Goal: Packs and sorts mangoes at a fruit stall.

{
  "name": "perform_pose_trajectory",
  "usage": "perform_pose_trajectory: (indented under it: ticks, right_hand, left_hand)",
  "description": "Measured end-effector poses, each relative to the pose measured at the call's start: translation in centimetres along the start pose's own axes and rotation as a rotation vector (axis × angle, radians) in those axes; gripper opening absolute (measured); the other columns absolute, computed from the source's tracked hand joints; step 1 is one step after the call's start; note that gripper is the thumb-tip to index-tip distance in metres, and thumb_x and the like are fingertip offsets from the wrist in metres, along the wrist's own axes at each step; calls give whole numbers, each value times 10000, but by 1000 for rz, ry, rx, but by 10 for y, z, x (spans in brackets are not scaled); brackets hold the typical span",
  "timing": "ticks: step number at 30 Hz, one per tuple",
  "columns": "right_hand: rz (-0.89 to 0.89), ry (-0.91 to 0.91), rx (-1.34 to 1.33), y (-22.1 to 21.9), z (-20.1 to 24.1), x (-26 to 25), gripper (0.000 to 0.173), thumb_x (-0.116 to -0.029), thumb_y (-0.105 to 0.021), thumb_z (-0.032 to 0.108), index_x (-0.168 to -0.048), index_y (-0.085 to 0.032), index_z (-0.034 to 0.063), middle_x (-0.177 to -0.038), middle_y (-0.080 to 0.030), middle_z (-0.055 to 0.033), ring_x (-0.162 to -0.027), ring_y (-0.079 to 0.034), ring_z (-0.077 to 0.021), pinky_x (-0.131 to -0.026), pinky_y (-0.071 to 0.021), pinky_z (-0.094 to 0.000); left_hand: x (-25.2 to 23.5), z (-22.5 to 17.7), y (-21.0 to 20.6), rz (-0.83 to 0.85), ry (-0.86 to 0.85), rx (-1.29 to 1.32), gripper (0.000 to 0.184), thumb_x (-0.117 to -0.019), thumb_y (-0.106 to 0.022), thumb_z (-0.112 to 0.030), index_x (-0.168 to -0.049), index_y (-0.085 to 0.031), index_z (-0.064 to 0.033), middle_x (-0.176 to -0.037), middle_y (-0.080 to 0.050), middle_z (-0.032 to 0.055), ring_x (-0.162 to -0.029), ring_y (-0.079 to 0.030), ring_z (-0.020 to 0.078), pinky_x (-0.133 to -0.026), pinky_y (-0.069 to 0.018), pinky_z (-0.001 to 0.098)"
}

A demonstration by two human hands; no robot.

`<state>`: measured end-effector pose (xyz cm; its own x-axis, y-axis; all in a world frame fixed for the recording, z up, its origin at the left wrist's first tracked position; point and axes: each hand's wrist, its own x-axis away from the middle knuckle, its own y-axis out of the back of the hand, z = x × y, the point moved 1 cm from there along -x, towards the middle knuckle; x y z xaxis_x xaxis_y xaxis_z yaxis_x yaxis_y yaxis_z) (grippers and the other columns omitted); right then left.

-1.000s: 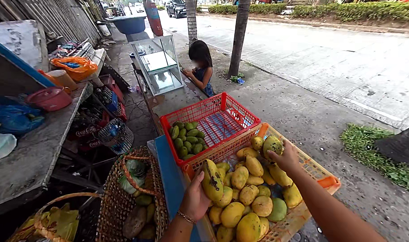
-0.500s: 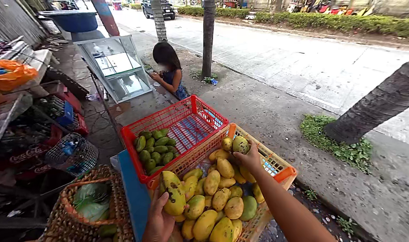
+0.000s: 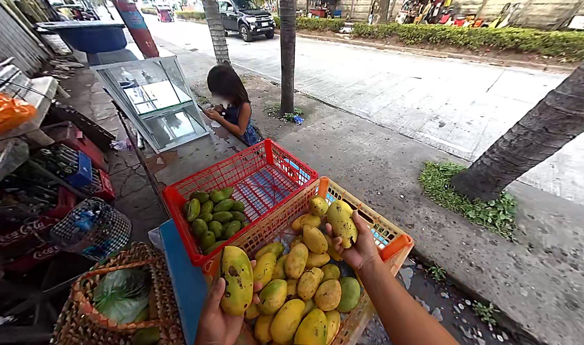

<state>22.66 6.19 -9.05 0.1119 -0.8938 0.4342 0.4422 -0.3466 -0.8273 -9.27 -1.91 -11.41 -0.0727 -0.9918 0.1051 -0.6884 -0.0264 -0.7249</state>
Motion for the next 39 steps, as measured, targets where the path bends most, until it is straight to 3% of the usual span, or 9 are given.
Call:
perform_pose_trajectory:
  ticks: [4, 7, 10, 14, 19, 22, 24, 31, 39]
  right_hand:
    - [-70, -33, 88, -6, -8, 5, 542, -1069, -368, 505, -1295, -530, 41, -1022, -695, -234, -666, -713, -250, -482, -576, -290]
    - [38, 3, 493, -13, -27, 16, 395, -1096, -402, 316, -1398, -435, 63, -1041, -693, -209, -733, -709, -262, -525, -573, -323]
    - [231, 122, 945, -29, -58, 28, 732, -909, -710, 264, -1526, -362, 82, -1240, -647, -157, -961, -706, -253, -735, -621, -402]
    - [477, 305, 1326, -47, -109, 40, 811, -903, -752, 198, -1563, -329, -9, -1513, -452, -249, -1351, -523, -296, -1111, -473, -433]
    - [675, 162, 1338, -64, -106, 53, 762, -946, -694, 92, -1582, -286, -2, -1493, -497, -216, -1238, -626, -311, -946, -585, -456]
    - [489, 353, 1549, -63, -46, 16, 582, -975, -680, 164, -1498, -473, 13, -1453, -562, -183, -1227, -637, -265, -1024, -543, -420]
    - [248, 532, 1757, -52, -2, -25, 527, -967, -706, 202, -1439, -544, 32, -1373, -605, -212, -1201, -639, -335, -1025, -531, -509]
    - [-28, 343, 2148, -20, 22, -110, 958, -781, -897, 293, -1519, -376, -25, -1434, -496, -300, -1267, -558, -458, -1033, -484, -615]
    - [-74, 438, 1696, 0, 40, -123, 714, -889, -787, 241, -1456, -439, -18, -1256, -637, -265, -1138, -654, -380, -1013, -518, -561]
  left_hand:
    - [1, -1, 2, -46, 31, 77, 887, -674, -941, -370, -1367, -508, -24, -1324, -622, 285, -1033, -715, 423, -836, -625, 516]
    - [3, -2, 5, 22, 63, 149, 810, -669, -938, -278, -1339, -559, -27, -1347, -615, 286, -1177, -652, 456, -988, -555, 569]
    - [2, -3, 14, 196, 145, 216, 726, -727, -867, -334, -1369, -620, -103, -1456, -560, 230, -1350, -520, 466, -1072, -447, 657]
    - [2, -8, 14, 227, 182, 293, 807, -677, -874, -477, -1394, -622, -205, -1469, -554, 203, -1353, -491, 512, -965, -429, 782]
    - [5, -14, 18, 230, 141, 318, 762, -696, -852, -512, -1355, -658, -183, -1356, -636, 157, -1211, -631, 376, -914, -549, 622]
    - [6, -15, 10, 145, 130, 341, 755, -651, -873, -509, -1298, -686, -167, -1315, -658, 163, -1186, -647, 375, -893, -558, 619]
    - [4, -15, 5, 100, 135, 367, 776, -638, -883, -504, -1304, -678, -161, -1314, -650, 182, -1178, -644, 398, -874, -557, 636]
    - [3, -15, 2, 23, 113, 287, 888, -646, -782, -742, -1359, -633, -235, -1360, -613, 211, -1181, -621, 466, -850, -548, 654]
    - [3, -11, 6, 97, 128, 330, 824, -706, -796, -671, -1361, -644, -195, -1333, -637, 202, -1161, -648, 417, -846, -572, 608]
